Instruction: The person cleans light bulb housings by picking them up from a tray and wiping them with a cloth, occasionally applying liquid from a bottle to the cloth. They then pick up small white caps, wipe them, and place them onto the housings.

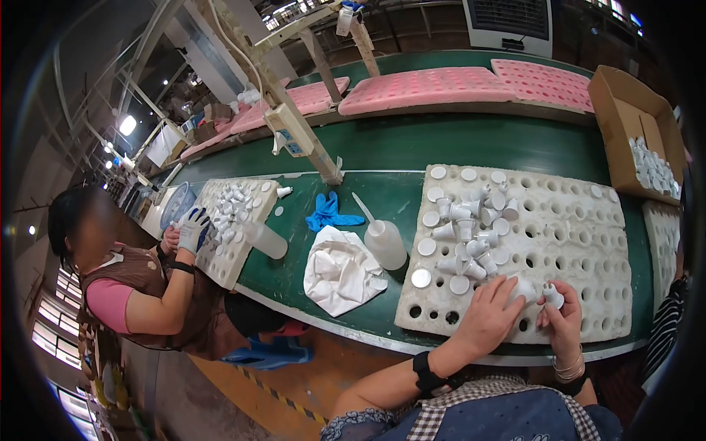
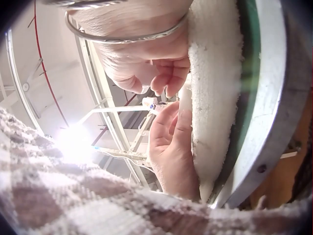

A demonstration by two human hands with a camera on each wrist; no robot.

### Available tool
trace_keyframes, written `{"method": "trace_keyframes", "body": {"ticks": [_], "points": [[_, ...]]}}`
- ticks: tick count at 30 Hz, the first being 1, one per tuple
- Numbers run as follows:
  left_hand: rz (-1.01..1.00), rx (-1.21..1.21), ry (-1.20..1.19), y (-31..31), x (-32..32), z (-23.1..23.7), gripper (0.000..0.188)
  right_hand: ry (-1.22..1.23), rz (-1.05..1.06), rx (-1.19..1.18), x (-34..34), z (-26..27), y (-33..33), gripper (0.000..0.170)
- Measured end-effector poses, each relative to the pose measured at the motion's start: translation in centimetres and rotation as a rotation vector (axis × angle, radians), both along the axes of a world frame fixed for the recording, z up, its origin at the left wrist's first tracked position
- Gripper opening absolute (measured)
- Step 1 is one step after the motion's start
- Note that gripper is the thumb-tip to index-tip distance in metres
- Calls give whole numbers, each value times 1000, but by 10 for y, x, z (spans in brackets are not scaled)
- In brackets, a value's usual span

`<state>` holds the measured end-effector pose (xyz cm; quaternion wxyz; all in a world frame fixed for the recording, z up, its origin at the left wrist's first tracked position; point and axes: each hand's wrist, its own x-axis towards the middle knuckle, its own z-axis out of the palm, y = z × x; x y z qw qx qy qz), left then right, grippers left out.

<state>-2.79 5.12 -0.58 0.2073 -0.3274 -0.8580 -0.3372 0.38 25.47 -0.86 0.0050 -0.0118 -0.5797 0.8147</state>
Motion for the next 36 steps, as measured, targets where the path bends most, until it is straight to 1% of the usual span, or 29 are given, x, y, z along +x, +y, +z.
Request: {"method": "trace_keyframes", "body": {"ticks": [3, 13, 17, 20, 21, 22, 23, 25, 26, 28, 30, 31, 32, 33, 35, 36], "points": [[19, -6, -5, 1, 1, 1, 39, 12, -60, -11, 0, 5, -1, 44], [35, -9, 4, 2, 0, -1, 41, -1, -38, 47, 2, 3, 2, 43], [33, -24, 18, 3, -1, -1, 41, 5, -47, 40, 3, 4, 2, 40], [38, 5, 17, 2, 2, 0, 45, -22, -69, 51, 8, 9, 0, 37], [50, 67, -12, 1, 4, 3, 48, -47, -83, 65, 7, 12, -3, 35], [79, 129, -27, -4, 2, 7, 51, -50, -87, 86, 5, 13, -3, 35], [131, 122, -20, -9, 4, 10, 51, -64, -76, 110, 9, 12, -3, 34], [72, 248, -30, -16, 3, 17, 54, -43, -43, 114, 8, 13, -9, 34], [59, 274, -23, -18, 4, 21, 53, -44, -21, 118, 8, 16, -12, 35], [28, 264, 15, -22, 8, 30, 51, -49, 22, 129, 11, 30, -23, 34], [-7, 250, 58, -19, 10, 35, 49, -36, 56, 140, 12, 25, -25, 32], [-70, 236, 57, -14, 12, 34, 47, -29, 100, 149, 13, 23, -28, 30], [-129, 218, 59, -11, 13, 32, 45, -24, 115, 103, 14, 23, -30, 26], [-120, 209, 74, -10, 12, 29, 45, -9, 125, 96, 14, 23, -31, 26], [-176, 272, -41, -12, 6, 25, 42, -115, 173, -49, 12, 18, -28, 24], [-157, 306, -43, -14, 4, 26, 41, -82, 164, -186, 14, 12, -31, 23]]}}
